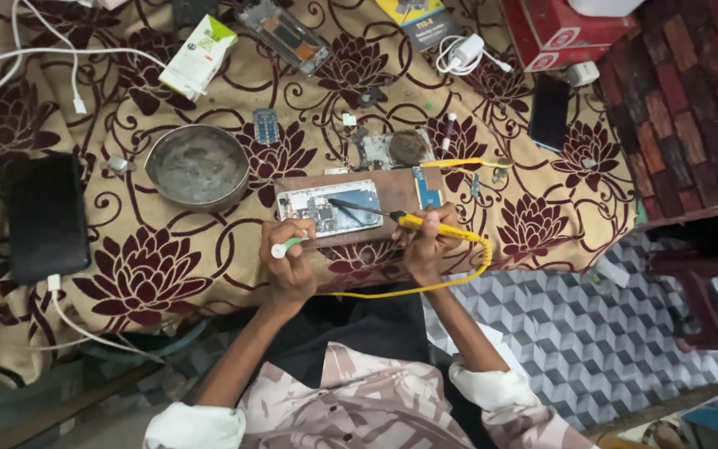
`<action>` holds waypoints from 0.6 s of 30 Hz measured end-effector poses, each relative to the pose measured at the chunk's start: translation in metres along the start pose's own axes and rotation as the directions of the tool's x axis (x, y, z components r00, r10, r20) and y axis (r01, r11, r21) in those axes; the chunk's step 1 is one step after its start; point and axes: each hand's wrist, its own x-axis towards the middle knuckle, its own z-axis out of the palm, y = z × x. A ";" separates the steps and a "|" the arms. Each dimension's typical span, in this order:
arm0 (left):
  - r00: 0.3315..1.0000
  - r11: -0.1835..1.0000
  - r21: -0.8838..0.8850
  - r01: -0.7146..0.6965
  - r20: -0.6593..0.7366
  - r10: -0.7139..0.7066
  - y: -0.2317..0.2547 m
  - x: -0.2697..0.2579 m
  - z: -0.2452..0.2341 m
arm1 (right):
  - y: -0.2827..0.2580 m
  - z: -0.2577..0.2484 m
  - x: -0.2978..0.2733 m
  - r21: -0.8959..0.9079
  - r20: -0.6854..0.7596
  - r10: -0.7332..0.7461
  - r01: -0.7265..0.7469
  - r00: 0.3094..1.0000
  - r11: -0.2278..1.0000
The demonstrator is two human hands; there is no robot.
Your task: The person uses a soldering iron and solder wire to apply solder to multiple points on a small circuit board. The hands hold the board steady while the iron is applied to specific components, and solder is fed to the joints.
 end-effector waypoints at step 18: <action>1.000 1.000 0.008 -0.009 0.020 0.009 -0.003 -0.002 0.002 | -0.108 0.071 0.082 -0.531 0.478 0.074 0.221 0.875 0.818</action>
